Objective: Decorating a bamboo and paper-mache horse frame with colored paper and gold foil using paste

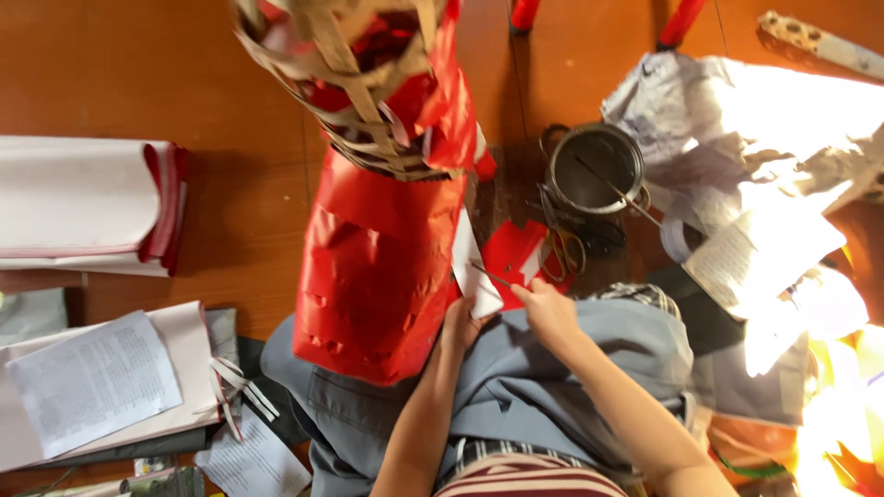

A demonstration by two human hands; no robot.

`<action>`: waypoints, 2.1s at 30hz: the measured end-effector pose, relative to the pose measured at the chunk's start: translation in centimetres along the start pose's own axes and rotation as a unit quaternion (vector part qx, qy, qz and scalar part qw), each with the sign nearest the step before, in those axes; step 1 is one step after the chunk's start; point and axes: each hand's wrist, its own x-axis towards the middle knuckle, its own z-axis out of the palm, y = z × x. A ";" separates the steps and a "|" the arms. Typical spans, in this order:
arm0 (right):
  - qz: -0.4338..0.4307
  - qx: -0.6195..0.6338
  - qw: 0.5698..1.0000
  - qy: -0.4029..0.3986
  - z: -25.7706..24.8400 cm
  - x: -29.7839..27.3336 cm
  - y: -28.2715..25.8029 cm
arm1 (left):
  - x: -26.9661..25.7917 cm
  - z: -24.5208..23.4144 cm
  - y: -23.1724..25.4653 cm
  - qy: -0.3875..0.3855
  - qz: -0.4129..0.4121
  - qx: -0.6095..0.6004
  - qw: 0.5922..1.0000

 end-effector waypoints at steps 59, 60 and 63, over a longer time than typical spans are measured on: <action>0.136 0.016 0.963 0.230 3.4 4.2 6.7 | -7.5 3.7 2.1 0.030 -0.036 -0.103 0.994; 0.132 0.014 0.963 0.235 2.6 4.3 8.5 | -8.1 4.5 2.5 0.025 -0.033 -0.106 0.994; 0.252 0.083 0.941 0.207 1.0 4.9 13.3 | -9.9 6.3 3.5 0.017 -0.061 -0.117 0.991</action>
